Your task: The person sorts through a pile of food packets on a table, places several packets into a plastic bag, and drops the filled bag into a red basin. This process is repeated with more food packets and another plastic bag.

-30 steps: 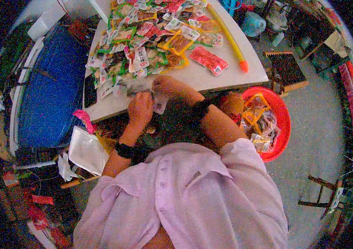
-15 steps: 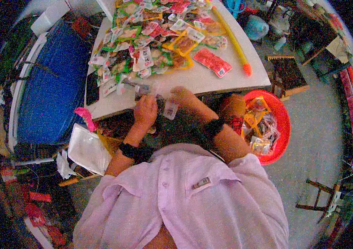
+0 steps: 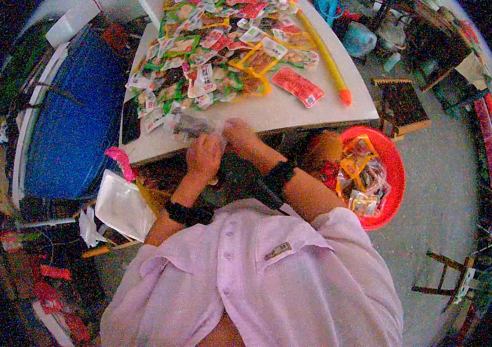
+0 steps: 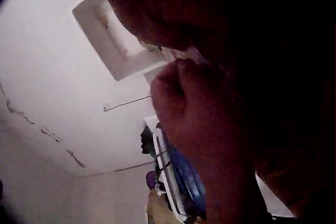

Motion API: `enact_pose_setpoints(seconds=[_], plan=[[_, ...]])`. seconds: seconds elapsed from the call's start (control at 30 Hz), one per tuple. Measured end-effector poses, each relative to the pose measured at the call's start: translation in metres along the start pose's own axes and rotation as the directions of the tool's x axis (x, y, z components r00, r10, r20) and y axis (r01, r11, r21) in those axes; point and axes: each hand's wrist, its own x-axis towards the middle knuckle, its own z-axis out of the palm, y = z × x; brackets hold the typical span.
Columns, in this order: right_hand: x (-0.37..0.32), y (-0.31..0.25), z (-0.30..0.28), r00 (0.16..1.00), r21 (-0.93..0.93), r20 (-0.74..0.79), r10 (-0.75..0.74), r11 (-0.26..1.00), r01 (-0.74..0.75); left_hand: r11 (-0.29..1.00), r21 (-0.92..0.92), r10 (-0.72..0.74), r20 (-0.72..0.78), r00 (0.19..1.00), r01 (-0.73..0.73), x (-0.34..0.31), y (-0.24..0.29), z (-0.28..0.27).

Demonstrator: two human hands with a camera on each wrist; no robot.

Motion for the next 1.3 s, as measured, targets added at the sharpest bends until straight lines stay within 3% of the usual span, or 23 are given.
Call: enact_pose_setpoints(seconds=[0.07, 0.13, 0.2, 0.23, 0.27, 0.3, 0.33, 0.37, 0.43, 0.5, 0.6, 0.7, 0.77, 0.8, 0.87, 0.9, 0.97, 1.1, 1.17, 1.27, 1.3], plan=[[-0.001, -0.017, -0.021, 0.994, 0.272, 0.112, -0.001, 0.962, -0.03, 0.999, 0.027, -0.04, 0.138, 0.99, 0.037, -0.002, 0.0, -0.007], [0.0, -0.055, -0.064, 0.947, 0.48, 0.28, 0.159, 0.831, -0.281, 0.998, 0.034, -0.059, 0.204, 0.977, 0.053, -0.003, -0.001, -0.009], [0.001, -0.08, -0.092, 0.731, 0.535, 0.483, 0.481, 0.499, -0.682, 0.998, 0.02, -0.055, 0.204, 0.977, 0.052, -0.004, -0.001, -0.008], [0.0, -0.07, -0.083, 0.868, 0.309, 0.337, 0.365, 0.828, -0.468, 0.999, 0.018, -0.047, 0.193, 0.98, 0.044, -0.005, -0.001, -0.006], [0.0, -0.052, -0.064, 0.954, 0.001, 0.246, 0.172, 0.984, -0.178, 0.999, 0.017, -0.039, 0.182, 0.983, 0.037, -0.007, -0.001, -0.004], [0.0, -0.041, -0.049, 0.972, -0.326, 0.227, -0.056, 0.936, 0.13, 0.999, 0.017, -0.031, 0.172, 0.985, 0.029, -0.008, -0.001, -0.002], [0.002, -0.04, -0.041, 0.976, -0.095, 0.208, 0.059, 0.995, -0.04, 0.999, 0.038, -0.039, 0.14, 0.989, 0.034, -0.007, -0.003, -0.001], [0.005, -0.039, -0.032, 0.961, 0.144, 0.215, 0.174, 0.968, -0.208, 0.997, 0.06, -0.045, 0.108, 0.993, 0.039, -0.006, -0.004, 0.0], [0.007, -0.049, -0.033, 0.948, 0.367, 0.22, 0.228, 0.881, -0.297, 0.998, 0.047, -0.039, 0.064, 0.997, 0.036, -0.006, -0.006, 0.0], [0.007, -0.049, -0.032, 0.971, 0.334, 0.191, 0.145, 0.92, -0.203, 1.0, -0.021, -0.016, 0.04, 0.999, 0.017, -0.009, -0.007, -0.001], [0.002, -0.023, -0.014, 0.97, 0.144, 0.22, 0.107, 0.98, -0.141, 0.983, 0.062, -0.185, 0.251, 0.95, 0.175, -0.006, -0.007, -0.011], [-0.017, -0.025, -0.029, 0.973, -0.341, 0.198, 0.122, 0.939, -0.048, 0.968, -0.2, -0.159, -0.031, 0.987, 0.149, 0.0, -0.007, -0.018], [-0.029, -0.044, -0.043, 0.995, 0.129, 0.104, -0.002, 0.992, -0.012, 0.937, -0.314, -0.172, -0.038, 0.984, 0.152, 0.008, -0.003, -0.028], [-0.029, -0.051, -0.045, 0.993, 0.404, 0.115, 0.039, 0.911, -0.082, 0.914, -0.377, -0.174, -0.036, 0.984, 0.147, 0.012, 0.0, -0.032], [-0.028, -0.062, -0.052, 0.983, 0.847, 0.138, 0.12, 0.5, -0.179, 0.873, -0.459, -0.153, 0.068, 0.986, 0.167, 0.011, -0.002, -0.035], [-0.026, -0.083, -0.065, 0.859, 0.904, 0.427, 0.282, -0.125, -0.408, 0.851, -0.495, -0.13, 0.128, 0.983, 0.177, 0.009, 0.003, -0.037], [-0.026, -0.095, -0.076, 0.892, 0.911, 0.394, 0.221, -0.221, -0.348, 0.832, -0.516, -0.091, 0.239, 0.967, 0.206, 0.016, 0.029, -0.057], [-0.031, -0.098, -0.079, 0.914, 0.931, 0.336, 0.228, 0.065, -0.359, 0.927, -0.36, 0.199, 0.247, 0.948, -0.1, 0.013, 0.039, -0.059], [-0.033, -0.107, -0.082, 0.874, 0.909, 0.323, 0.363, 0.139, -0.393, 0.935, -0.305, 0.268, 0.267, 0.926, -0.183, 0.01, 0.041, -0.054], [-0.043, -0.11, -0.094, 0.849, 0.762, 0.106, 0.518, 0.506, -0.404, 0.901, -0.335, 0.393, 0.366, 0.843, -0.275, 0.015, 0.054, -0.054], [-0.048, -0.109, -0.1, 0.86, 0.796, 0.063, 0.506, 0.494, -0.349, 0.865, -0.416, 0.418, 0.286, 0.862, -0.282, 0.016, 0.058, -0.054]])
